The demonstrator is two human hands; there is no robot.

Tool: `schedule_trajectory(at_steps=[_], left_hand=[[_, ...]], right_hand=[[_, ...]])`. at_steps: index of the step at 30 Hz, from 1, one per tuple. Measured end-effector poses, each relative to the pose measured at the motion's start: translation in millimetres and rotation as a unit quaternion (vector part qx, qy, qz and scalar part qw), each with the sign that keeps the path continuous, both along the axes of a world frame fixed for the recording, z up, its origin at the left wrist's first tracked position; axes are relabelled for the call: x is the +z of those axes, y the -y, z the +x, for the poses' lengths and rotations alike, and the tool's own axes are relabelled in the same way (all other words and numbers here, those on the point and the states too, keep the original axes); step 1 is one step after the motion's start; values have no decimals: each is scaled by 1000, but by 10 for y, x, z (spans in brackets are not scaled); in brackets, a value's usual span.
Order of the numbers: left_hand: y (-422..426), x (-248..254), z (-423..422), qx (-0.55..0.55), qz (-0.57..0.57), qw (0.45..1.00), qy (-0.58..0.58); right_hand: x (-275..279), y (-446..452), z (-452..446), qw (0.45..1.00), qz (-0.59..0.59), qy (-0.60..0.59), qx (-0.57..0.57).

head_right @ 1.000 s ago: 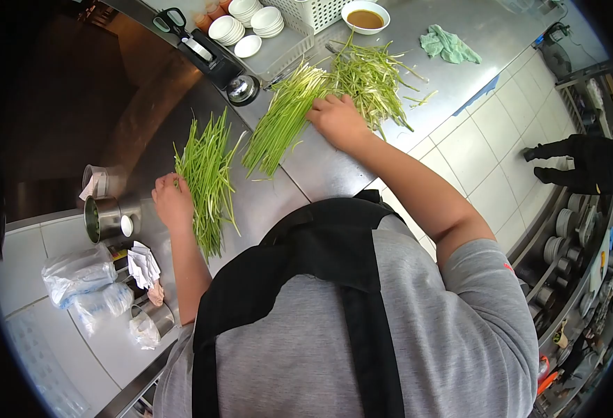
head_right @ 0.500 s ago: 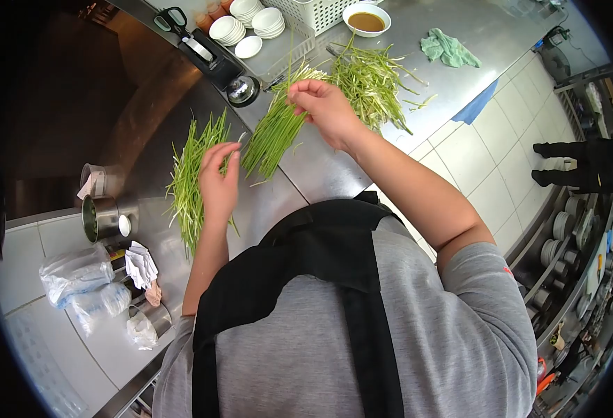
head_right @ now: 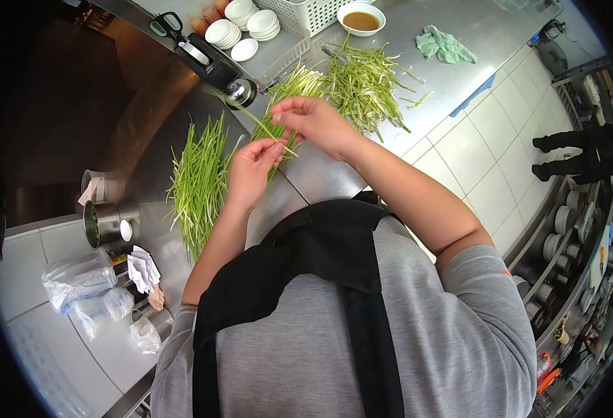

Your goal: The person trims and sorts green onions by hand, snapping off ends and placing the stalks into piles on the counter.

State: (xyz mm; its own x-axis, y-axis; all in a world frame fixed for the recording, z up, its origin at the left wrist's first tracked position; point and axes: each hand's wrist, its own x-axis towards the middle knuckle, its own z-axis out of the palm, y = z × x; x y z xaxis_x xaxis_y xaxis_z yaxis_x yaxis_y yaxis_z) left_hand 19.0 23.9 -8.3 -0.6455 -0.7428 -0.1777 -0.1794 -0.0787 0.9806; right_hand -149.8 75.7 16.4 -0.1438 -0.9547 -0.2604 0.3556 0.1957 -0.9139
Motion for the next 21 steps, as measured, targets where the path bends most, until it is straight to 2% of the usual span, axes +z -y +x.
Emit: schedule_trajectory(at_steps=[1, 2, 4, 7, 8, 10, 11, 13, 14, 16, 17, 19, 21], left_hand=[[0, -3, 11, 5, -9, 1000, 4], [-3, -13, 23, 6, -9, 1000, 5], [-15, -34, 33, 14, -35, 999, 16], [-53, 13, 28, -4, -70, 997, 24], [-53, 9, 35, -3, -70, 997, 24], [-55, -12, 44, 1, -68, 997, 27], [-59, -24, 49, 2, -68, 997, 27], [-61, -37, 68, 8, -82, 996, 43], [-59, -29, 85, 9, -82, 996, 43], [-51, -2, 112, -58, -100, 985, 126], [-58, 11, 98, -58, -100, 985, 125], [-80, 33, 61, -7, -241, 966, 91], [1, 34, 41, 11, -212, 976, 45]], right_hand=[[-2, -13, 4, 994, 0, -109, 30], [-37, -27, 16, 994, 0, -109, 31], [-134, -56, 29, 944, -65, -312, 88], [-156, -51, 22, 937, -60, -337, 66], [-168, -44, 23, 937, -61, -337, 67], [-190, -26, 7, 987, -61, -146, 2], [-180, -17, -18, 987, -61, -147, 3], [-127, 3, -85, 995, -31, -70, -60], [-108, 5, -98, 995, -19, -63, -70], [-118, 0, -140, 996, -17, -59, -66], [-125, -6, -154, 996, -14, -55, -62], [-132, -42, -131, 996, -18, -73, -37], [-144, -77, -70, 995, -24, -91, -9]])
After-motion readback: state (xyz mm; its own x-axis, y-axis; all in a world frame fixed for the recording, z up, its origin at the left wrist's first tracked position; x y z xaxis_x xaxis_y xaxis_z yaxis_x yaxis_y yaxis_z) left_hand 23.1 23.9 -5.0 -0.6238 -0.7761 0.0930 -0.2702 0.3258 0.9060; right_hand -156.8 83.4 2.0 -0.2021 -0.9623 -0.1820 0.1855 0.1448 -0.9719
